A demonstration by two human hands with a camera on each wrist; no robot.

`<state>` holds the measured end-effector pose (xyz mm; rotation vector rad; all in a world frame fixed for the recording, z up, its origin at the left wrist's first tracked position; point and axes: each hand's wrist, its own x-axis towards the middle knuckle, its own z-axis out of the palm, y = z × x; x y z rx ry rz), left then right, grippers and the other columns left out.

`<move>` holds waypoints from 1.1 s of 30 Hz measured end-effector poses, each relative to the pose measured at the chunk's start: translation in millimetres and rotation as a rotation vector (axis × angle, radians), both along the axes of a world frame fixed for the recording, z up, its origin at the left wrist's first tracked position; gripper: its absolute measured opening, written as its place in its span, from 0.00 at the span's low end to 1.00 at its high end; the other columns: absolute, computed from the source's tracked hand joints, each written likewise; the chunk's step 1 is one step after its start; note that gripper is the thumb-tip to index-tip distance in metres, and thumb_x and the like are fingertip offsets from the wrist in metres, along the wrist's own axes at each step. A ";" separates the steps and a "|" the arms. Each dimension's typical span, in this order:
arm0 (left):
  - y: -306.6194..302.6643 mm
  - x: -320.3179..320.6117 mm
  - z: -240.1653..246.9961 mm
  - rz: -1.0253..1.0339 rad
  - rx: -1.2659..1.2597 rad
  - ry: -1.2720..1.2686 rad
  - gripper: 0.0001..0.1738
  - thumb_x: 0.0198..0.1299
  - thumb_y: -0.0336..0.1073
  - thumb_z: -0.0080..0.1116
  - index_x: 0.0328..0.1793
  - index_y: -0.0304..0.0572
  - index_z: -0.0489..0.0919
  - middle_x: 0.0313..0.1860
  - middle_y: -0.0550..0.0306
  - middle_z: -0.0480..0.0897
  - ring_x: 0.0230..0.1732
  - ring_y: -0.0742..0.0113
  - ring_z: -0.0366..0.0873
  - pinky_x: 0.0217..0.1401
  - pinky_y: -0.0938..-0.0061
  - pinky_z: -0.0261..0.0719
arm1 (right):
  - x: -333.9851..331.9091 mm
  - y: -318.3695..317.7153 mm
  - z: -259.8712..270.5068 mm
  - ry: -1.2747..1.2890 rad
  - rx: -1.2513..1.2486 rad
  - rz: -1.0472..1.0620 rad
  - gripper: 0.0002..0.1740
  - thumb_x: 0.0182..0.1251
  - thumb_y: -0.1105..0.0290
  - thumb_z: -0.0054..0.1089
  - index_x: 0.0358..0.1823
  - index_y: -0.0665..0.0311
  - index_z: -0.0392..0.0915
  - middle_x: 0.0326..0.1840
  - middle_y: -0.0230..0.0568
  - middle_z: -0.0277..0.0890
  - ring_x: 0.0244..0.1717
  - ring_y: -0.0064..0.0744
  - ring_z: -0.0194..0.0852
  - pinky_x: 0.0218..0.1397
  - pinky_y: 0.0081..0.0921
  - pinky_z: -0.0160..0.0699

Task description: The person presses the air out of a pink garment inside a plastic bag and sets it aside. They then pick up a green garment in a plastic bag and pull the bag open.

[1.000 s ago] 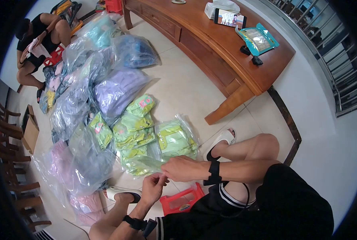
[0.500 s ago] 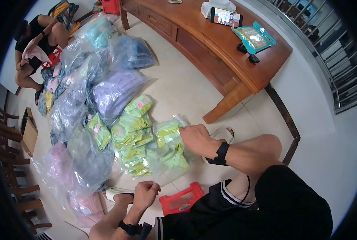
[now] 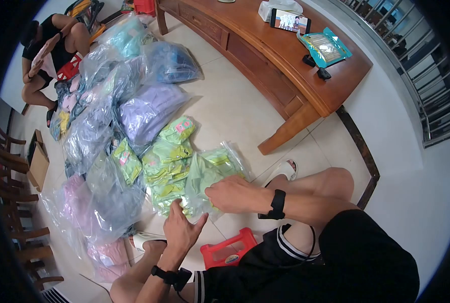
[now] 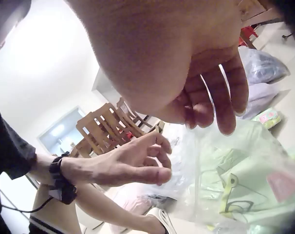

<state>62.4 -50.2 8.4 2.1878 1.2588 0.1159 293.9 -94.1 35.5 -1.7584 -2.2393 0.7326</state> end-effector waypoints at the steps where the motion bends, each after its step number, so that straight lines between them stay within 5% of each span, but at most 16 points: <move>1: 0.8 0.5 -2.5 -0.009 0.078 -0.042 0.41 0.59 0.52 0.76 0.69 0.32 0.72 0.51 0.36 0.85 0.47 0.37 0.86 0.50 0.50 0.85 | -1.2 -0.1 0.7 0.035 0.002 -0.005 0.09 0.70 0.68 0.57 0.36 0.68 0.78 0.31 0.55 0.82 0.38 0.60 0.85 0.44 0.54 0.82; 6: 30.5 -7.4 -22.4 -0.028 0.060 0.123 0.20 0.65 0.42 0.66 0.59 0.40 0.83 0.48 0.39 0.87 0.47 0.36 0.86 0.50 0.46 0.83 | -0.1 3.1 3.4 0.192 0.030 0.021 0.10 0.68 0.68 0.56 0.34 0.68 0.78 0.29 0.57 0.80 0.35 0.63 0.82 0.41 0.55 0.79; 9: 35.8 -6.7 -17.9 0.042 0.066 0.111 0.16 0.67 0.39 0.62 0.55 0.39 0.85 0.41 0.37 0.88 0.42 0.37 0.87 0.47 0.46 0.83 | 3.2 4.3 8.0 0.114 0.024 0.022 0.11 0.65 0.67 0.58 0.31 0.69 0.77 0.27 0.57 0.79 0.33 0.63 0.82 0.40 0.55 0.80; 16: 42.3 -0.6 19.9 0.084 -0.008 -0.019 0.16 0.71 0.33 0.57 0.60 0.37 0.85 0.30 0.40 0.88 0.31 0.42 0.86 0.40 0.54 0.83 | 5.3 6.0 16.3 0.073 -0.028 -0.113 0.12 0.59 0.65 0.60 0.31 0.69 0.83 0.29 0.59 0.83 0.36 0.63 0.85 0.46 0.57 0.82; 22: 36.8 -0.7 17.1 0.185 -0.280 -0.397 0.16 0.77 0.38 0.61 0.53 0.28 0.86 0.22 0.57 0.84 0.23 0.73 0.80 0.29 0.73 0.77 | 13.5 -5.4 -31.6 -0.122 -0.044 -0.117 0.10 0.60 0.68 0.60 0.33 0.67 0.85 0.33 0.56 0.86 0.39 0.58 0.88 0.45 0.53 0.82; 27: 54.3 -10.6 30.2 0.318 -0.362 -0.522 0.16 0.78 0.37 0.61 0.50 0.25 0.87 0.20 0.61 0.80 0.22 0.78 0.76 0.27 0.79 0.74 | 18.1 -6.4 -41.5 -0.229 -0.313 -0.124 0.10 0.61 0.72 0.58 0.35 0.68 0.88 0.36 0.55 0.88 0.43 0.57 0.90 0.45 0.54 0.84; 30: 59.9 -19.2 27.9 0.307 -0.277 -0.486 0.19 0.78 0.40 0.61 0.46 0.25 0.88 0.20 0.59 0.81 0.21 0.77 0.76 0.27 0.78 0.74 | 17.0 2.5 -29.3 -0.185 -0.393 -0.301 0.11 0.62 0.74 0.58 0.36 0.70 0.88 0.38 0.58 0.89 0.45 0.58 0.91 0.45 0.55 0.86; 33: 57.7 -18.4 29.3 0.285 -0.203 -0.338 0.21 0.77 0.43 0.61 0.45 0.26 0.88 0.22 0.55 0.84 0.23 0.75 0.80 0.30 0.75 0.77 | 24.1 5.7 -33.8 -0.101 -0.293 -0.390 0.10 0.64 0.75 0.56 0.36 0.73 0.86 0.38 0.64 0.87 0.44 0.62 0.90 0.45 0.55 0.87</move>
